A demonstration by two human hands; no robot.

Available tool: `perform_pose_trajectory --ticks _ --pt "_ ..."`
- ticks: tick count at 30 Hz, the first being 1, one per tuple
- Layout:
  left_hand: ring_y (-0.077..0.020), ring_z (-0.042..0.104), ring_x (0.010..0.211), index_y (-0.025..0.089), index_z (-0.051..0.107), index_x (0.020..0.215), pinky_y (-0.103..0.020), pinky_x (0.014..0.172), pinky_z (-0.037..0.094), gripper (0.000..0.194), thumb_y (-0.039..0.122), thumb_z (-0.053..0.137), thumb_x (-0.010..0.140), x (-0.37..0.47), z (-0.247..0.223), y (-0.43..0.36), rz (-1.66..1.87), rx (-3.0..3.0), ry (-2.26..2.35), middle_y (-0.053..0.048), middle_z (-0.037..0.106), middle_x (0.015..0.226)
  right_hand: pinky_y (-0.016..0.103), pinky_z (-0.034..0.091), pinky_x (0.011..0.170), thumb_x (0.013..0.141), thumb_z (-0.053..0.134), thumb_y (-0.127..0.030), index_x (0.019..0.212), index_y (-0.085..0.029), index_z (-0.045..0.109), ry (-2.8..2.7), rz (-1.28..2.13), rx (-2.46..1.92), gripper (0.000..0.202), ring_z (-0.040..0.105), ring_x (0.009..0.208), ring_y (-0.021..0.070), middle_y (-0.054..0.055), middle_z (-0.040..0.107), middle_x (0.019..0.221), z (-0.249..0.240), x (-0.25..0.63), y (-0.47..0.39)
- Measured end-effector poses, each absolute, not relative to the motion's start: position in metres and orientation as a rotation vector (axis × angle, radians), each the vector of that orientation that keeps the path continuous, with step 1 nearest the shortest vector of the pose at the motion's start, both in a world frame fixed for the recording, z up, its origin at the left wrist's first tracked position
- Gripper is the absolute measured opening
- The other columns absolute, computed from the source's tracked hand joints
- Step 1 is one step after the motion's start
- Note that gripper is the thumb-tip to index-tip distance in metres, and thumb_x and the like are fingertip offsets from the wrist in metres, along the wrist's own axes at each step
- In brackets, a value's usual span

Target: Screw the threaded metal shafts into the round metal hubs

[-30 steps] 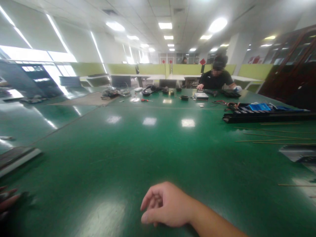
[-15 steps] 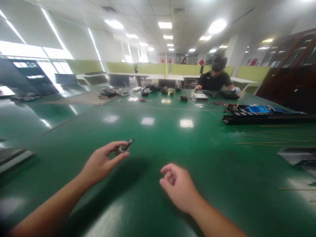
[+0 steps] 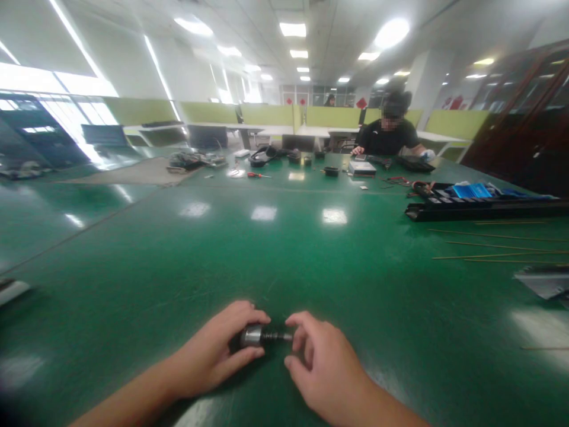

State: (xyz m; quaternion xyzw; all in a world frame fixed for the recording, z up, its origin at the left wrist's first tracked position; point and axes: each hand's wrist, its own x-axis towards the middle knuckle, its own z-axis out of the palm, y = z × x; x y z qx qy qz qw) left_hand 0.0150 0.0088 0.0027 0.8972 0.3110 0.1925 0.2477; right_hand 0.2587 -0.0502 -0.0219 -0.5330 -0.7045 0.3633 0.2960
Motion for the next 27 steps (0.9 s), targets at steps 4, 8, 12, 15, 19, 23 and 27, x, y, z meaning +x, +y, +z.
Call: perform_pose_trajectory --ticks 4,8,12,15,19,23,27 --pt "-0.021 0.056 0.089 0.021 0.056 0.11 -0.032 0.08 0.045 0.022 0.036 0.061 0.094 0.022 0.003 0.003 0.567 2.442 0.823 -0.006 0.061 0.098 0.03 0.044 0.069 0.075 0.071 -0.013 0.116 -0.024 0.064 -1.889 0.931 -1.451 0.043 0.058 0.064 0.0151 -0.004 0.065 0.077 -0.018 0.259 -0.052" --pt "-0.0217 0.055 0.091 0.021 0.054 0.11 -0.033 0.083 0.044 0.025 0.039 0.06 0.094 0.028 0.005 -0.004 0.569 2.493 0.738 -0.007 0.061 0.099 0.028 0.042 0.067 0.076 0.069 -0.013 0.107 -0.024 0.068 -1.898 0.955 -1.389 0.033 0.059 0.069 0.0157 -0.001 0.066 0.083 -0.014 0.258 -0.053" --pt "-0.0214 0.054 0.089 0.021 0.053 0.108 -0.034 0.084 0.043 0.023 0.039 0.059 0.095 0.032 0.008 -0.008 0.575 2.518 0.719 -0.006 0.061 0.097 0.028 0.04 0.067 0.078 0.068 -0.012 0.094 -0.023 0.07 -1.953 0.912 -1.352 0.02 0.059 0.073 0.0165 -0.001 0.065 0.081 -0.01 0.257 -0.053" --pt "-0.0214 0.053 0.09 0.021 0.054 0.107 -0.034 0.084 0.042 0.022 0.038 0.06 0.094 0.034 0.009 -0.01 0.584 2.513 0.724 -0.005 0.06 0.097 0.028 0.039 0.068 0.079 0.068 -0.012 0.089 -0.022 0.07 -1.984 0.885 -1.339 0.014 0.058 0.074 0.0166 -0.001 0.064 0.079 -0.009 0.257 -0.053" --pt "-0.0217 0.054 0.09 0.021 0.055 0.107 -0.036 0.088 0.043 0.022 0.038 0.06 0.094 0.036 0.008 -0.011 0.553 2.542 0.754 -0.005 0.061 0.095 0.028 0.038 0.068 0.082 0.067 -0.014 0.086 -0.021 0.07 -2.024 0.869 -1.31 0.008 0.058 0.074 0.0169 -0.001 0.064 0.078 -0.009 0.258 -0.054" --pt "-0.0222 0.055 0.092 0.022 0.056 0.106 -0.038 0.093 0.042 0.022 0.037 0.063 0.092 0.037 0.007 -0.01 0.56 2.566 0.792 -0.005 0.062 0.095 0.027 0.039 0.068 0.083 0.067 -0.014 0.087 -0.021 0.07 -2.013 0.881 -1.309 0.008 0.059 0.074 0.0168 0.0 0.066 0.079 -0.011 0.258 -0.052" --pt "-0.0223 0.055 0.091 0.023 0.056 0.106 -0.038 0.092 0.042 0.022 0.034 0.066 0.09 0.037 0.005 -0.009 0.558 2.567 0.809 -0.004 0.062 0.094 0.026 0.039 0.067 0.082 0.068 -0.012 0.089 -0.021 0.071 -2.002 0.881 -1.306 0.011 0.06 0.073 0.0163 -0.001 0.066 0.079 -0.011 0.259 -0.051"
